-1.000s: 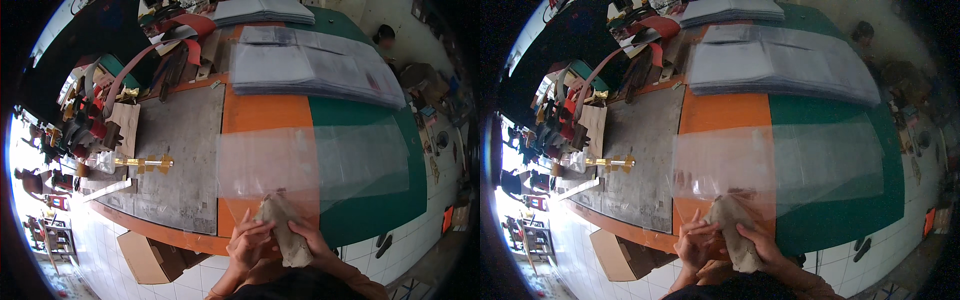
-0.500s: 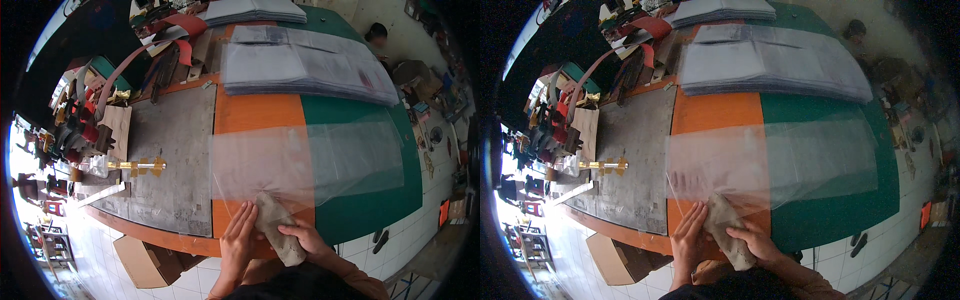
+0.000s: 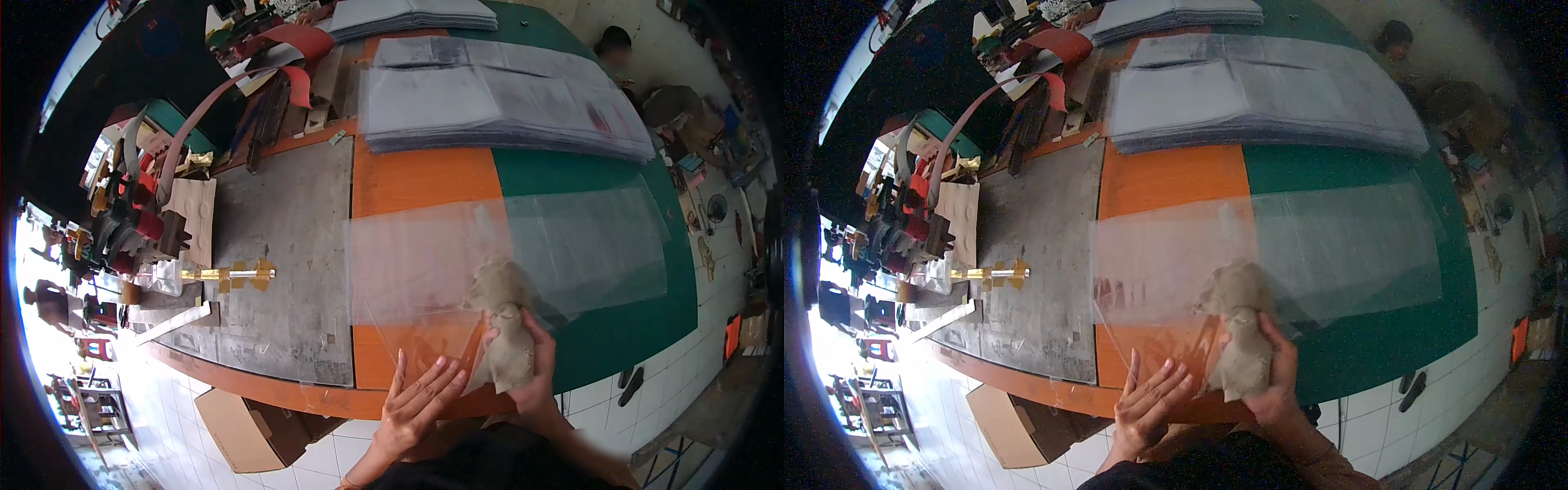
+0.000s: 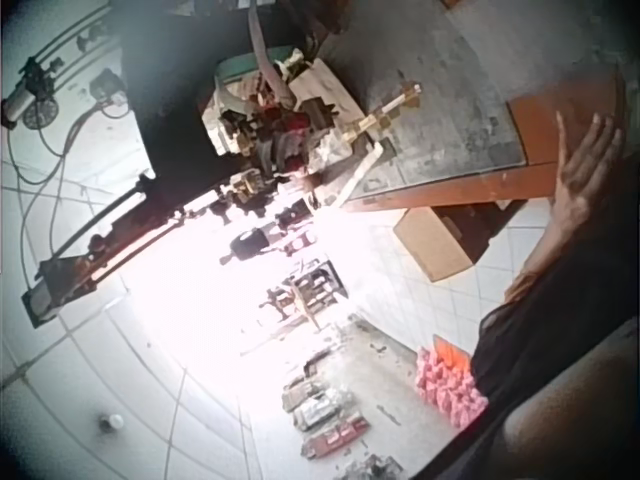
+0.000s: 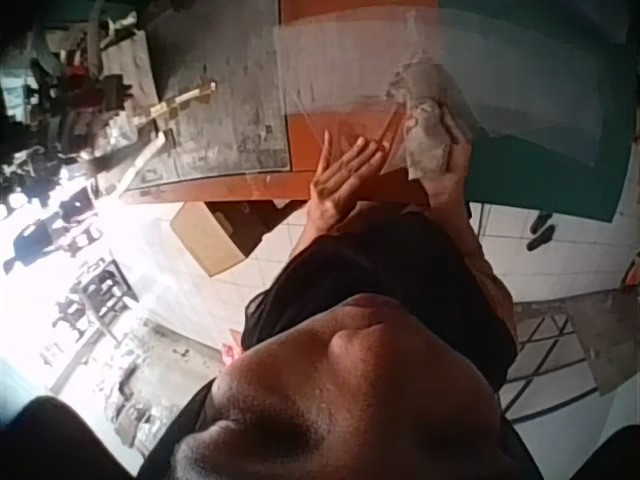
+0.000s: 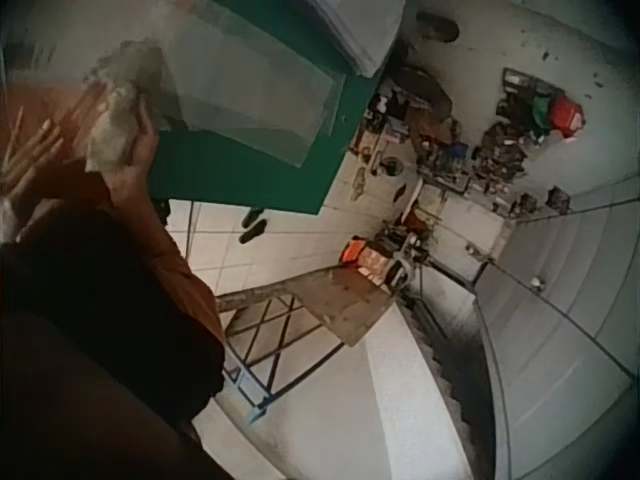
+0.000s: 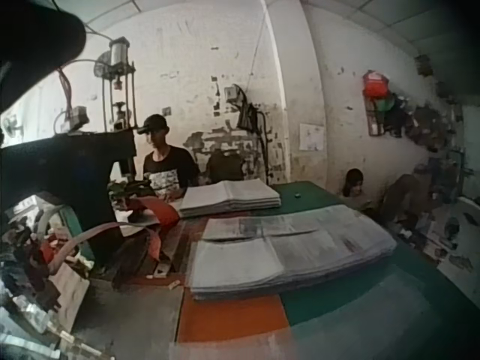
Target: The person wipes clear plastic sheets with a cloth and stacks them on a workbench.
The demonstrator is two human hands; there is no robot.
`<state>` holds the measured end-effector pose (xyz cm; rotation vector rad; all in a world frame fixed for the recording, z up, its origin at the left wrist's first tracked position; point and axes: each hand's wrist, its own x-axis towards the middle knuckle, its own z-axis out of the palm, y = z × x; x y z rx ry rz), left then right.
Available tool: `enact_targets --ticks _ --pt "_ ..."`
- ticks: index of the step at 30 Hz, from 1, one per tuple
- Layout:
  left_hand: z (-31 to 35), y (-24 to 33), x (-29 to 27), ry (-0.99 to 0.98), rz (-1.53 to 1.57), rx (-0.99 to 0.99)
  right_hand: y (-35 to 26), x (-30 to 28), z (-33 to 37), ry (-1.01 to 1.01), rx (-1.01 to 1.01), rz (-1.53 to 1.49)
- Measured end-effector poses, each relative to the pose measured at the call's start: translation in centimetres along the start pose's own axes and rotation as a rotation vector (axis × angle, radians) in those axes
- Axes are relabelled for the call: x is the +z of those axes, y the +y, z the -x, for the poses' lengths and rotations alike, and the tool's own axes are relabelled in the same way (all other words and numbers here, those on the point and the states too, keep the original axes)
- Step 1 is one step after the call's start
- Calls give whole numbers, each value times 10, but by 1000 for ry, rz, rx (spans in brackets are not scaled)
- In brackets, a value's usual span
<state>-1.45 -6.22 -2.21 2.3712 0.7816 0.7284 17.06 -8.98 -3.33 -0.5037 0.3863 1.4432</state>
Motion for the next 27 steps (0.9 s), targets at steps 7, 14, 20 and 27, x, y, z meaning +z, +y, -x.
enact_targets --ticks 7,14,20,27 --pt "18 -15 -3 -102 9 12 -33 -1 -8 -105 -276 -220" --pt "-17 -21 -50 -329 -136 -8 -39 -7 -5 -50 -204 215" --pt "-135 -60 -26 -192 216 143 -25 2 -5 -34 -241 461" --pt "-207 -37 57 -598 594 -113 2 10 -4 112 -488 968"
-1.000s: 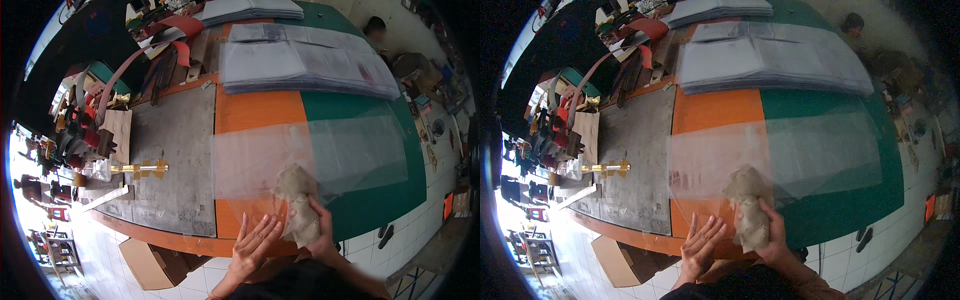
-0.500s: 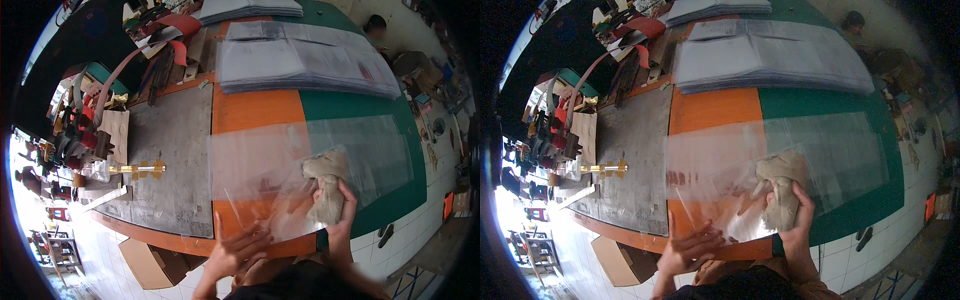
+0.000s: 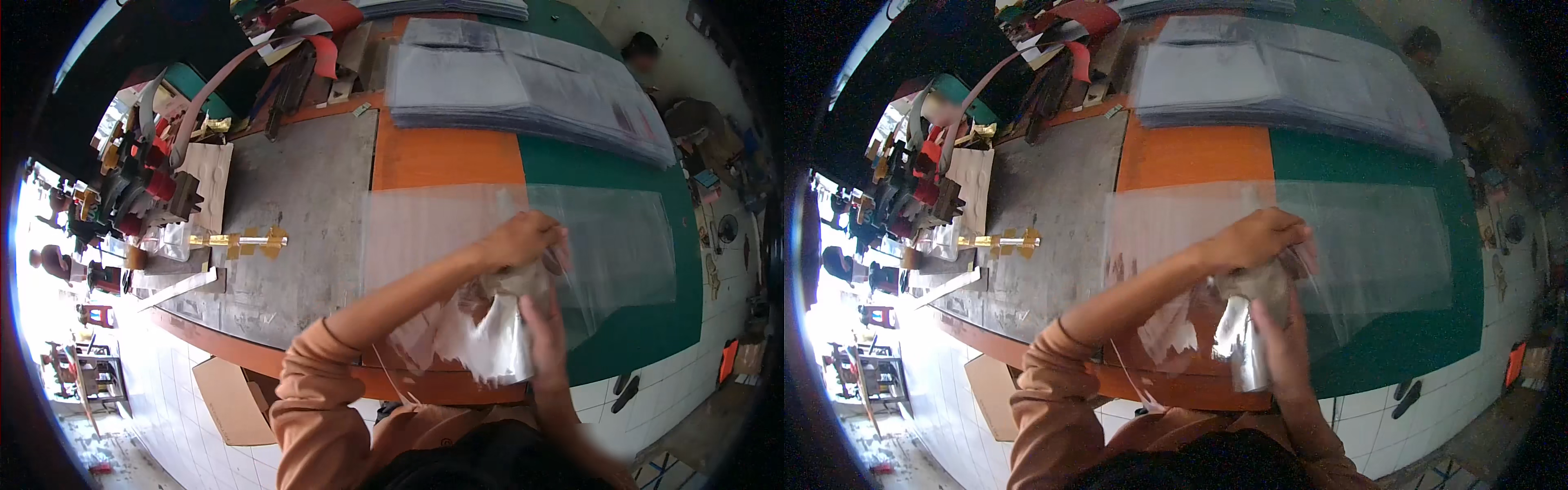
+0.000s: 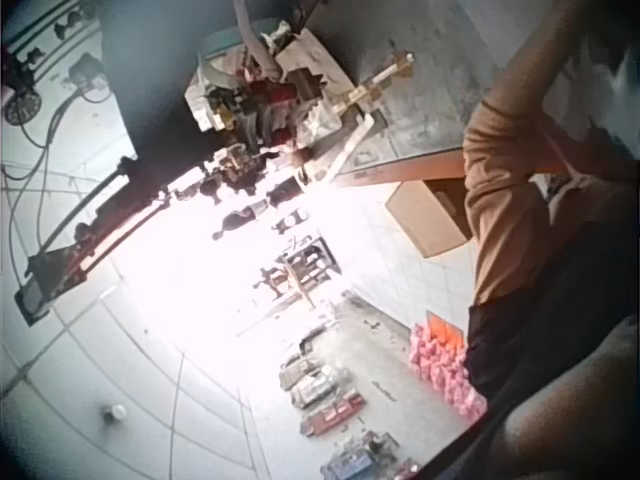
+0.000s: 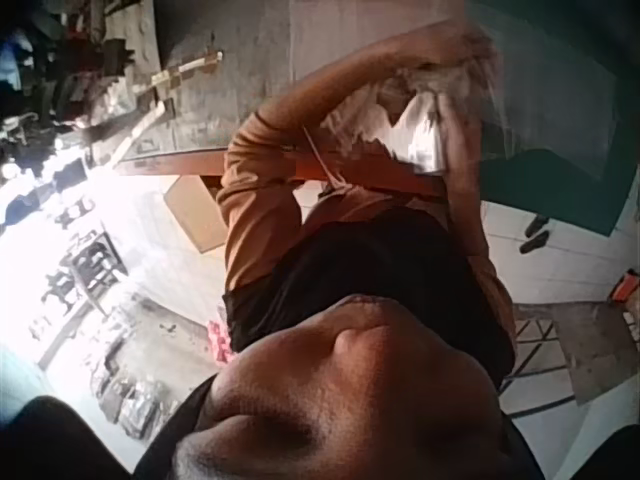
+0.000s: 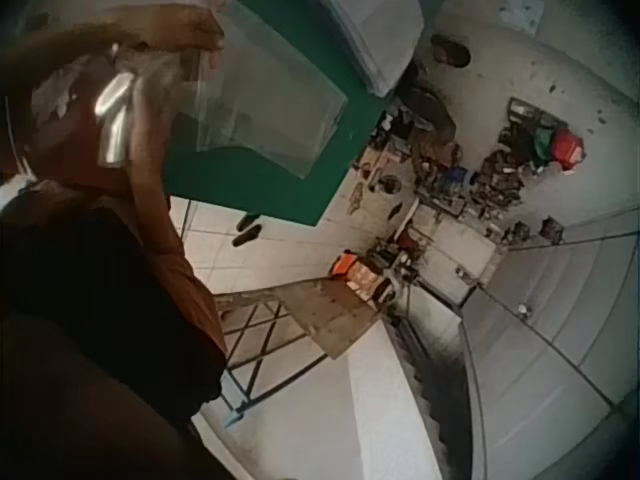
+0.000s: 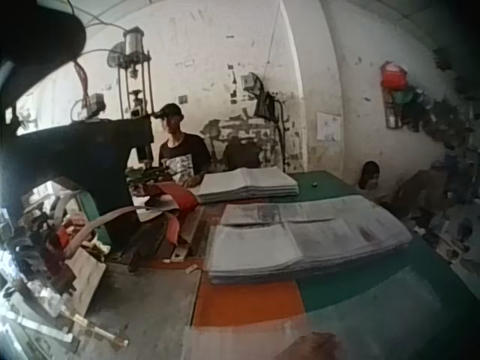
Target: The person wipes clear plastic sheets with a cloth and stacks them on a workbench.
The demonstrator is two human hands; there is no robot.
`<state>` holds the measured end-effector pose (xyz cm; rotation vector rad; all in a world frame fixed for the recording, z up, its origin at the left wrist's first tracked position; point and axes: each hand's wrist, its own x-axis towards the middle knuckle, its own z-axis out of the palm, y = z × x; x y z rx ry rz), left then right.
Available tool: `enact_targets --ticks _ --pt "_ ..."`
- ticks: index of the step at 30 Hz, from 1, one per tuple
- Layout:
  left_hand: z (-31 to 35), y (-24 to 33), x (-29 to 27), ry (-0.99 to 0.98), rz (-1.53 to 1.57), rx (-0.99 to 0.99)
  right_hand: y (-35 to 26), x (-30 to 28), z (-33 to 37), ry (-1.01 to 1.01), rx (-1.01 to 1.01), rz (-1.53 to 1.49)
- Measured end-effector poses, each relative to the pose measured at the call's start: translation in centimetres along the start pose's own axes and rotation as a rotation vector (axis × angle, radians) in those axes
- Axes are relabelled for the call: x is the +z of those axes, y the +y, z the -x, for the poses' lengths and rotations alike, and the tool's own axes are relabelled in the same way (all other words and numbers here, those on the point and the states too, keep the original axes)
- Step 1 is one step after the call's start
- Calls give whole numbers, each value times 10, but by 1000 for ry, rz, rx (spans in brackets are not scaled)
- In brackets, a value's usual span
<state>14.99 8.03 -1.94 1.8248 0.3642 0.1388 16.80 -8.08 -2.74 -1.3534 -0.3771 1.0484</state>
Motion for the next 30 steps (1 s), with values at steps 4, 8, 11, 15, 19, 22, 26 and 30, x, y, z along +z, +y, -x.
enact_targets --ticks 4,8,11,15,19,22,26,30 --pt "-14 25 21 81 26 93 13 7 16 -168 32 234" --pt "-14 49 68 123 -443 370 68 -16 28 -618 -644 940" --pt "-3 72 83 116 -413 225 57 -23 32 -762 -67 433" --pt "-13 60 71 155 -394 127 27 -13 33 -803 162 272" --pt "38 52 6 319 -556 -5 0 27 8 -791 -185 621" --pt "120 26 -42 447 -700 116 -3 29 -3 -715 -600 847" --pt "178 -18 24 1089 334 -155 15 30 -6 -769 -208 274" --pt "192 -5 62 1186 474 -323 8 48 16 -878 -29 704"
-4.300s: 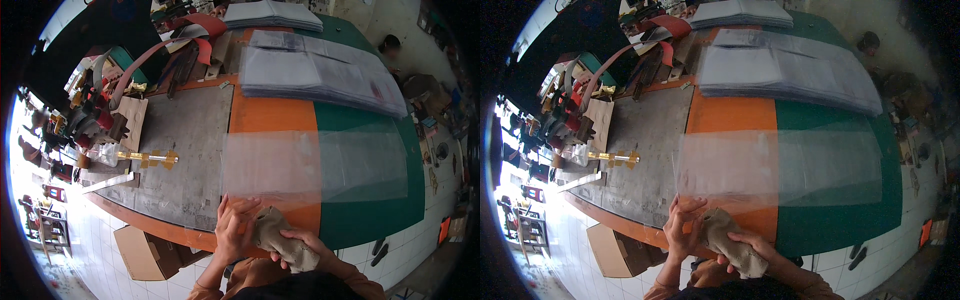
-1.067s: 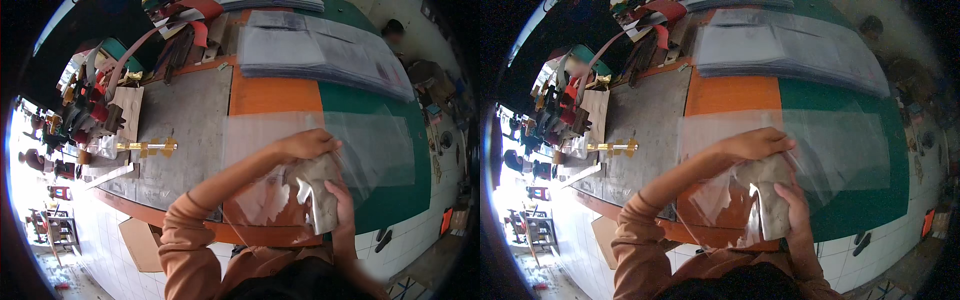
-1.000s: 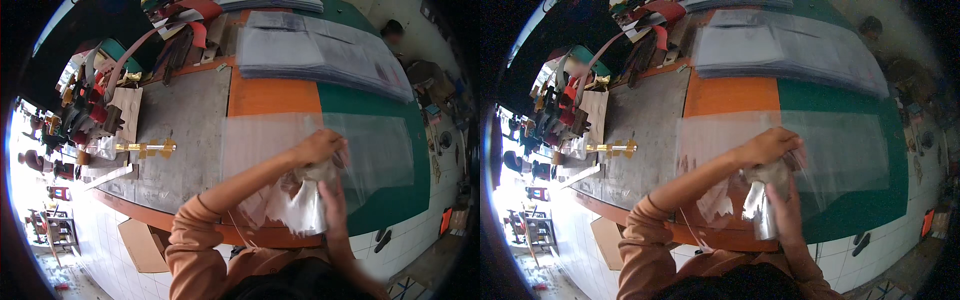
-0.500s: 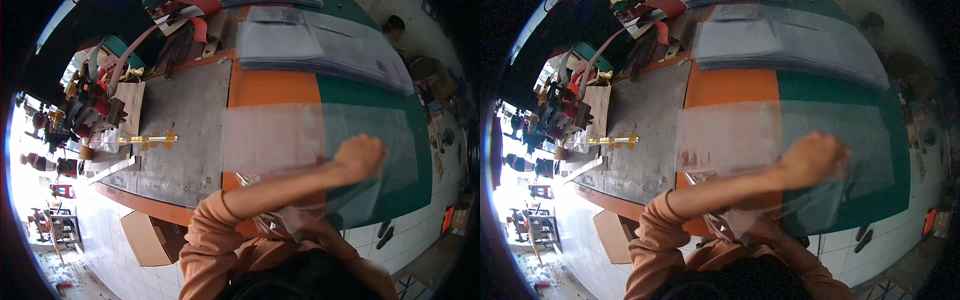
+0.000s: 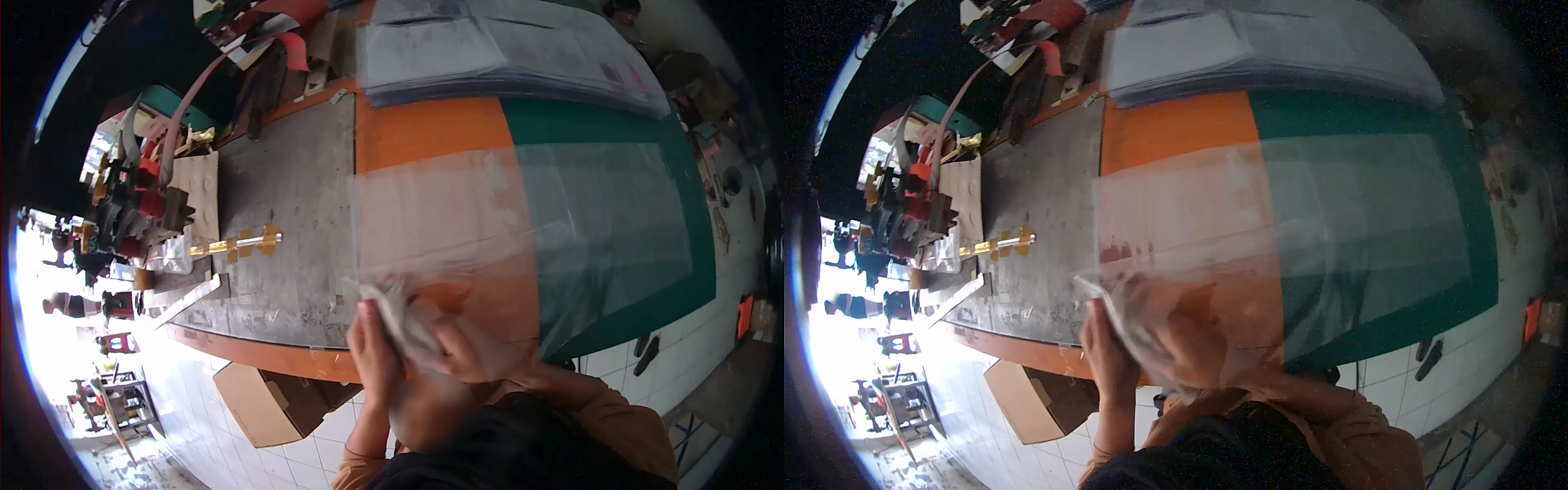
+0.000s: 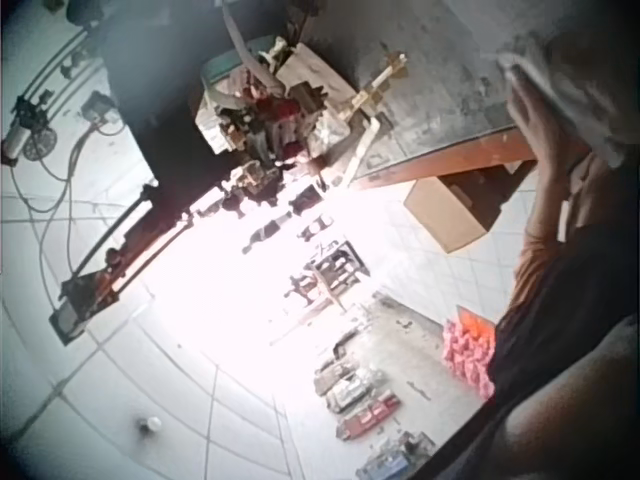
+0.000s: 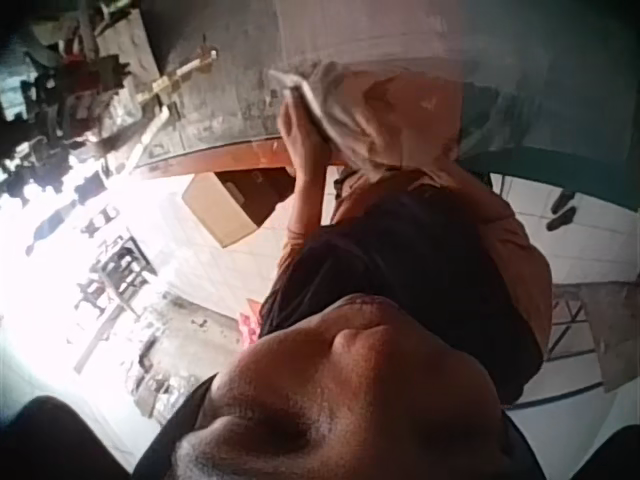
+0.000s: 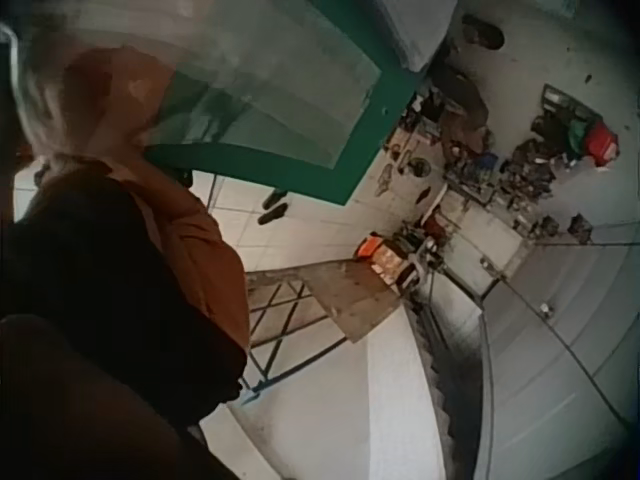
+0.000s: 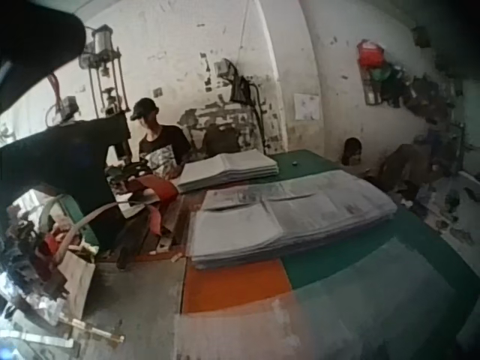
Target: The person wipes clear plastic sheets with a cloth and stacks them on a workbench.
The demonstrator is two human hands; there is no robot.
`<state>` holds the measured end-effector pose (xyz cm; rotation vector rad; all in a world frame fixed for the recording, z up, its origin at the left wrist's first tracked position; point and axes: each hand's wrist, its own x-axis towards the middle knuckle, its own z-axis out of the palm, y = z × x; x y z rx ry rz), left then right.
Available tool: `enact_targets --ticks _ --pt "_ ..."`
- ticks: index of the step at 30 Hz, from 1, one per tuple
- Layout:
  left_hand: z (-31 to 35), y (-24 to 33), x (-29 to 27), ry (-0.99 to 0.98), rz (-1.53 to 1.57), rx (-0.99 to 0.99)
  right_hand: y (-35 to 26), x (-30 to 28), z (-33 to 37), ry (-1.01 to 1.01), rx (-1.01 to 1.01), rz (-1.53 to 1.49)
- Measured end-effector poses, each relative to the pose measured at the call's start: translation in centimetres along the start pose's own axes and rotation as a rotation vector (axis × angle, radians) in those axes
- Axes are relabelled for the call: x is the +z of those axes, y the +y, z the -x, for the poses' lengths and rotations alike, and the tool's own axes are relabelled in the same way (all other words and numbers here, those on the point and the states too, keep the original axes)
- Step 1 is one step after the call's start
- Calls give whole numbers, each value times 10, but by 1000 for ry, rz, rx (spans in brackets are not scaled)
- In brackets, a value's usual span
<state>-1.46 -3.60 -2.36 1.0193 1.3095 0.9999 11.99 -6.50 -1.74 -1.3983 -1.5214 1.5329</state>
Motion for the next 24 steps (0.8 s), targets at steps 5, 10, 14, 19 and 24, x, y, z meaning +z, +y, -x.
enact_targets --ticks 5,10,14,19,24 --pt "-16 2 -8 133 78 183 16 -3 4 -144 -292 -76" --pt "-12 6 -18 214 -710 257 28 -23 4 201 63 -1048" --pt "-12 2 -31 269 -884 439 29 -40 13 256 -64 -1353" --pt "-14 6 -52 327 -907 365 52 -65 45 409 -55 -1603" --pt "-32 -6 -102 464 -1031 491 78 -108 88 889 -358 -1389"
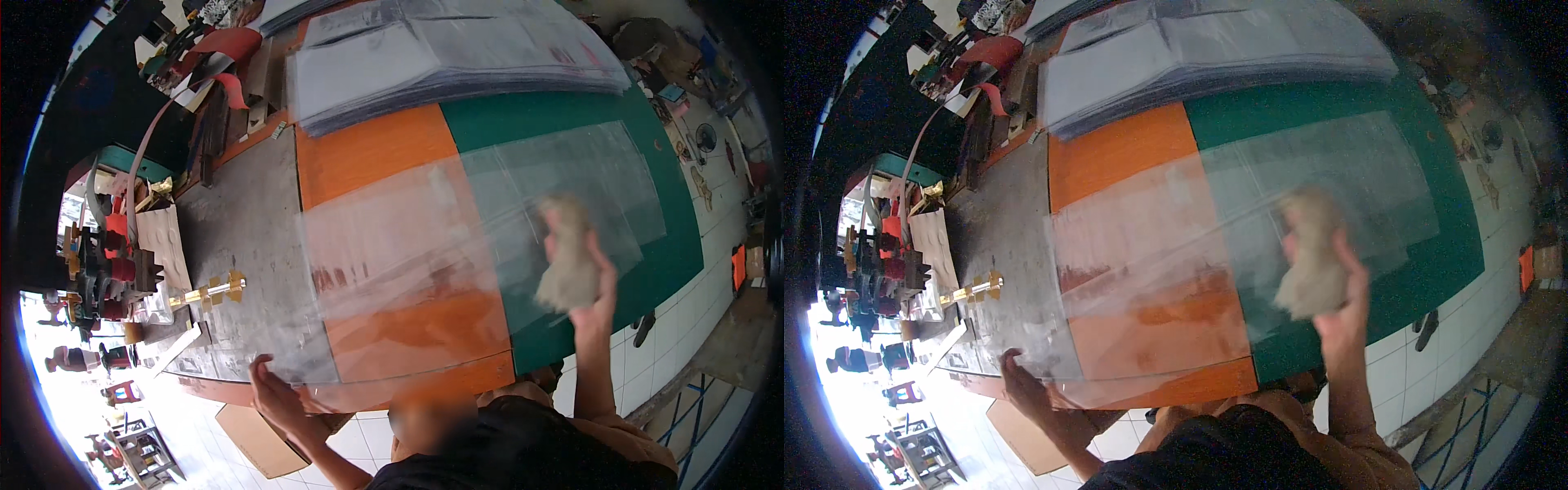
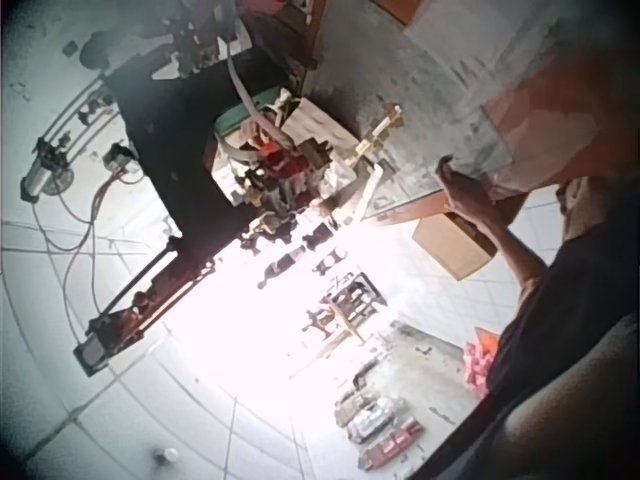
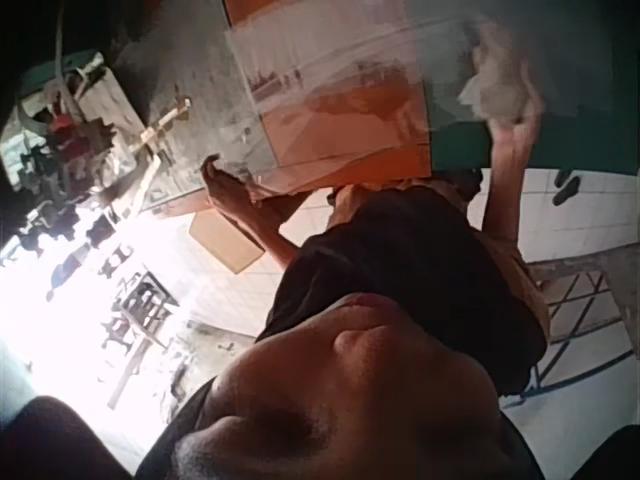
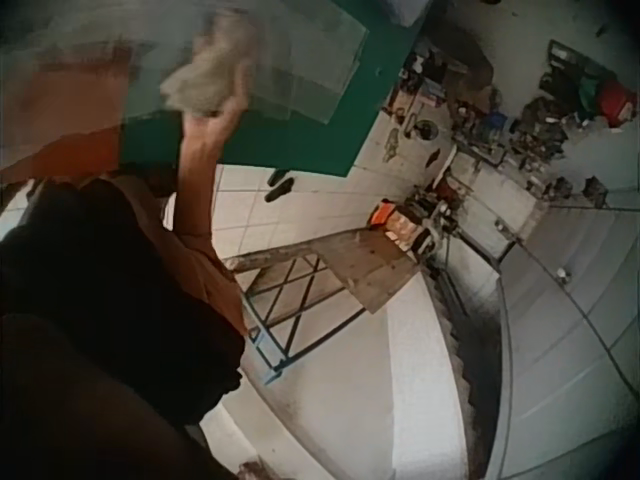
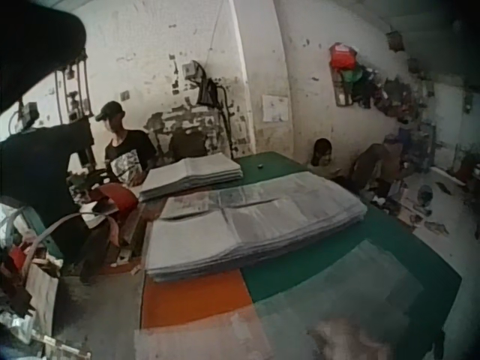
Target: The person wipes clear plastic sheets with a cloth and stacks them on a workbench.
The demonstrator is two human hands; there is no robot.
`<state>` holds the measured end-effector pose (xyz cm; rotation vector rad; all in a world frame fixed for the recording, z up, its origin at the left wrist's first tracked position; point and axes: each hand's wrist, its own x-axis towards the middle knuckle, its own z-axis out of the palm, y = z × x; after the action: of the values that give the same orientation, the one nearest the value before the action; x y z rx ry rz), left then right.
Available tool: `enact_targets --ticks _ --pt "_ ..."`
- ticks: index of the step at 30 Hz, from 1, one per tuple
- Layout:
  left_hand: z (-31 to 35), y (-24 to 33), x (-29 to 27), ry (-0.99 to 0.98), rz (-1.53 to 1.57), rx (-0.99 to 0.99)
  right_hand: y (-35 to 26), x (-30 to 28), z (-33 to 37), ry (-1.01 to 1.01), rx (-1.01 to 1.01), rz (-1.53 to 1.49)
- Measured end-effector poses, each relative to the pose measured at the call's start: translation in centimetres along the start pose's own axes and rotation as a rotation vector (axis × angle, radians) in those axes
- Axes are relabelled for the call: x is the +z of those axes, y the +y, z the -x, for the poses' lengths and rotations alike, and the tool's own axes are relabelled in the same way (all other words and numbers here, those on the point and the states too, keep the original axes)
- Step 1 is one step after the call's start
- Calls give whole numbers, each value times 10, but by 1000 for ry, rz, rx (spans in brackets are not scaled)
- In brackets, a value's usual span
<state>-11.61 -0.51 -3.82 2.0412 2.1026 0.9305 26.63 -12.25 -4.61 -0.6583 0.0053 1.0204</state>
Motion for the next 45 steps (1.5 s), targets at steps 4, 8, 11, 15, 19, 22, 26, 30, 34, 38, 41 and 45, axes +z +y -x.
enact_targets --ticks 4,8,11,15,19,22,26,30,34,38,41,45 --pt "-12 -18 -5 -60 57 -8 -29 -6 -20 27 -300 52" --pt "-42 -25 7 -72 12 39 -23 5 -17 102 -269 35" --pt "-77 -8 5 -200 -72 -64 -24 11 -12 140 -230 74" --pt "-112 87 12 12 -20 416 -24 6 -13 195 -195 128" --pt "-90 211 58 -260 83 1277 -26 5 -13 163 -162 107" --pt "-48 294 125 -664 452 1148 -24 8 -16 205 -183 134" --pt "-24 363 187 -1111 553 1004 -26 2 -10 149 -108 188" --pt "4 377 217 -1004 632 847 -29 1 -8 160 -105 248" --pt "14 385 213 -939 673 674 -11 12 2 239 -56 474" --pt "7 387 204 -820 765 645 39 52 29 292 81 659" --pt "6 389 201 -645 763 714 40 45 49 126 227 842" --pt "7 386 204 -604 733 749 35 47 59 -155 341 1177"
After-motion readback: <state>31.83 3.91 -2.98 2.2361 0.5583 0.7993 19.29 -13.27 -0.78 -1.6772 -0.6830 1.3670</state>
